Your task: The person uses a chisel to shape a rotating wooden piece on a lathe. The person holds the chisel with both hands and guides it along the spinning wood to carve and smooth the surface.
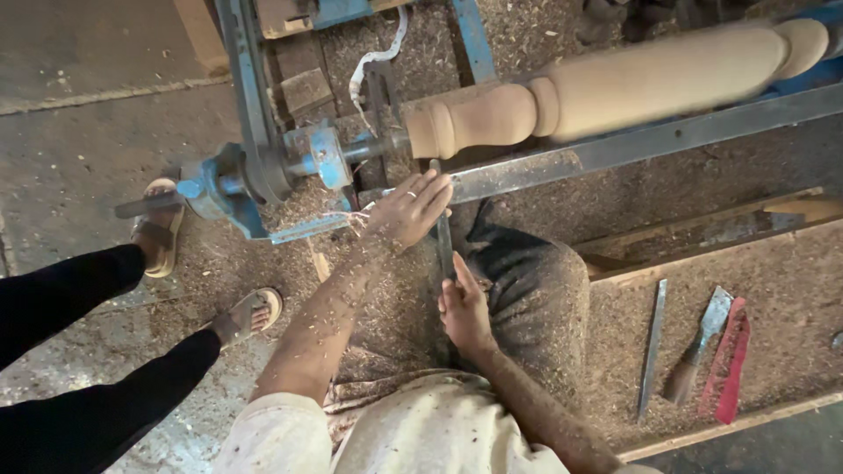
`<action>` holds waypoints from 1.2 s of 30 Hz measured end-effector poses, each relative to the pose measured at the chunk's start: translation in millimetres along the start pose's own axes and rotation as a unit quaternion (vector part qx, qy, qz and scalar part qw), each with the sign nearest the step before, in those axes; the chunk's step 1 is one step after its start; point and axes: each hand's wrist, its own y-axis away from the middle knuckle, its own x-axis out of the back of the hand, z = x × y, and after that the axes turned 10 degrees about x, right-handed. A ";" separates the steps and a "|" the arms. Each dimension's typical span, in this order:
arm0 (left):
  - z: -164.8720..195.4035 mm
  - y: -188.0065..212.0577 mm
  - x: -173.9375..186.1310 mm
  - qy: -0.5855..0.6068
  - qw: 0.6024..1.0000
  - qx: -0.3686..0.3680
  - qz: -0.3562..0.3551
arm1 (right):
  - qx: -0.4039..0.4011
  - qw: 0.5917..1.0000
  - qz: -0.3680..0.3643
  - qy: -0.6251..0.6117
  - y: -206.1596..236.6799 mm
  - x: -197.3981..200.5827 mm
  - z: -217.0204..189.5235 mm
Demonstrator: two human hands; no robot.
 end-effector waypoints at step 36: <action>-0.8 8.4 -11.6 -0.047 0.998 0.032 0.032 | -0.046 0.972 -0.119 0.198 -41.7 67.0 -74.9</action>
